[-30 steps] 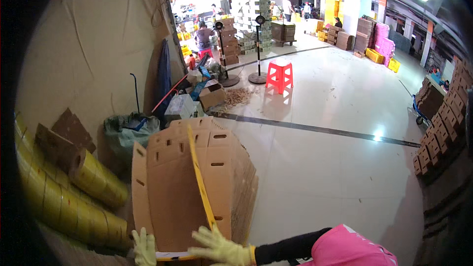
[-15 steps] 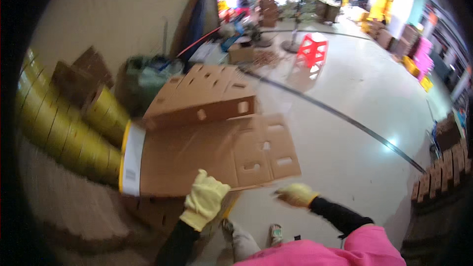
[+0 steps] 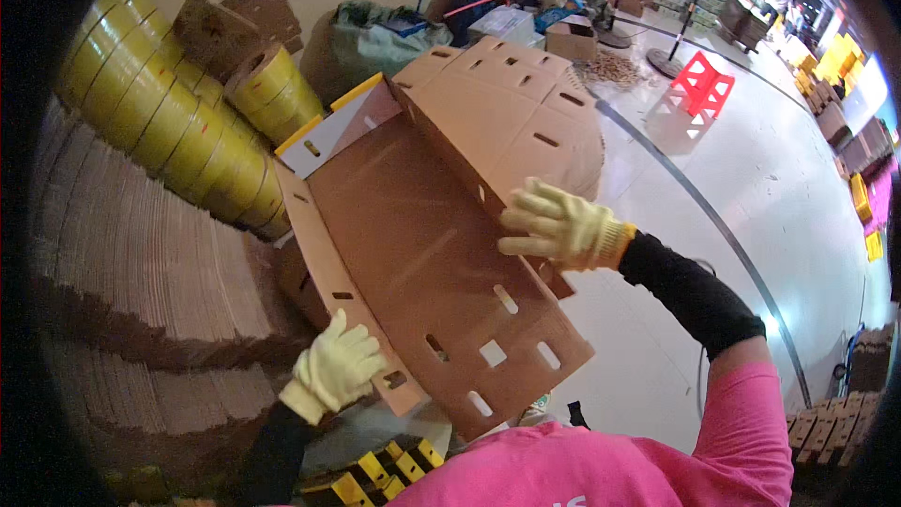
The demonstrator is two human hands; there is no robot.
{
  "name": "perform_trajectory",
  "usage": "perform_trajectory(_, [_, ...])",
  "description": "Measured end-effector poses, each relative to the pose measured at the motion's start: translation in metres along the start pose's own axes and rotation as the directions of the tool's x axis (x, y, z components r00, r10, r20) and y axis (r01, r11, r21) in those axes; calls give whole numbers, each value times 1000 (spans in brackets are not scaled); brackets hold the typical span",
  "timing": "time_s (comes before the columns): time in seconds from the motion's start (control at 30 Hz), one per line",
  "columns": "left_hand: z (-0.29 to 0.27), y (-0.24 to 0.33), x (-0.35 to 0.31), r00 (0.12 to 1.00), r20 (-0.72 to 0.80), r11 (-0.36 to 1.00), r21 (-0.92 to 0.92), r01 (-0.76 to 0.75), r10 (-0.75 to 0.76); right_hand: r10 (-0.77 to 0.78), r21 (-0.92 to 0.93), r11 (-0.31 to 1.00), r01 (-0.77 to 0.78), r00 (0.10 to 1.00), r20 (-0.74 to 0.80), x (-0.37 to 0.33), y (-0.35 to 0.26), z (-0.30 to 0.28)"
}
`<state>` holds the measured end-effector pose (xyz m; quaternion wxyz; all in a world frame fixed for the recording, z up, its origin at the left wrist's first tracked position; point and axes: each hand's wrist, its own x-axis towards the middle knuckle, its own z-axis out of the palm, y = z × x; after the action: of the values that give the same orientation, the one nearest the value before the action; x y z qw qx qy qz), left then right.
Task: Assembling cardboard boxes from flat sheets and stacking them.
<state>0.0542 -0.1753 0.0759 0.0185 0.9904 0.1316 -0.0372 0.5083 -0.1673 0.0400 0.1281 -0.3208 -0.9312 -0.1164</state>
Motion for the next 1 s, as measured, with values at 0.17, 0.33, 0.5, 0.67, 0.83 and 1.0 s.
perform_trajectory(0.17, [31, -24, 33, 749, 113, 746, -71, 662, -653, -146, 62, 987, 146, 989, -1, 81, -14, 23])
perform_trajectory(0.33, [36, -29, 100, 817, -385, 902, -224, 369, -429, 369, -170, 921, -350, 924, 100, 120, -45, 56])
perform_trajectory(0.5, [51, -38, 129, 873, -222, 896, -209, 392, -434, 351, 53, 931, -360, 927, 135, 109, -47, 28])
perform_trajectory(0.67, [52, -48, 134, 877, -229, 894, -261, 363, -423, 482, -61, 875, -481, 876, 3, -42, -58, 65])
perform_trajectory(0.83, [48, -45, 140, 882, -230, 892, -301, 337, -411, 384, 171, 917, -360, 914, -131, -53, -82, 81])
perform_trajectory(1.0, [45, -55, 128, 901, -141, 762, -596, 253, -410, 406, 479, 859, -180, 809, -424, 77, -34, 6])
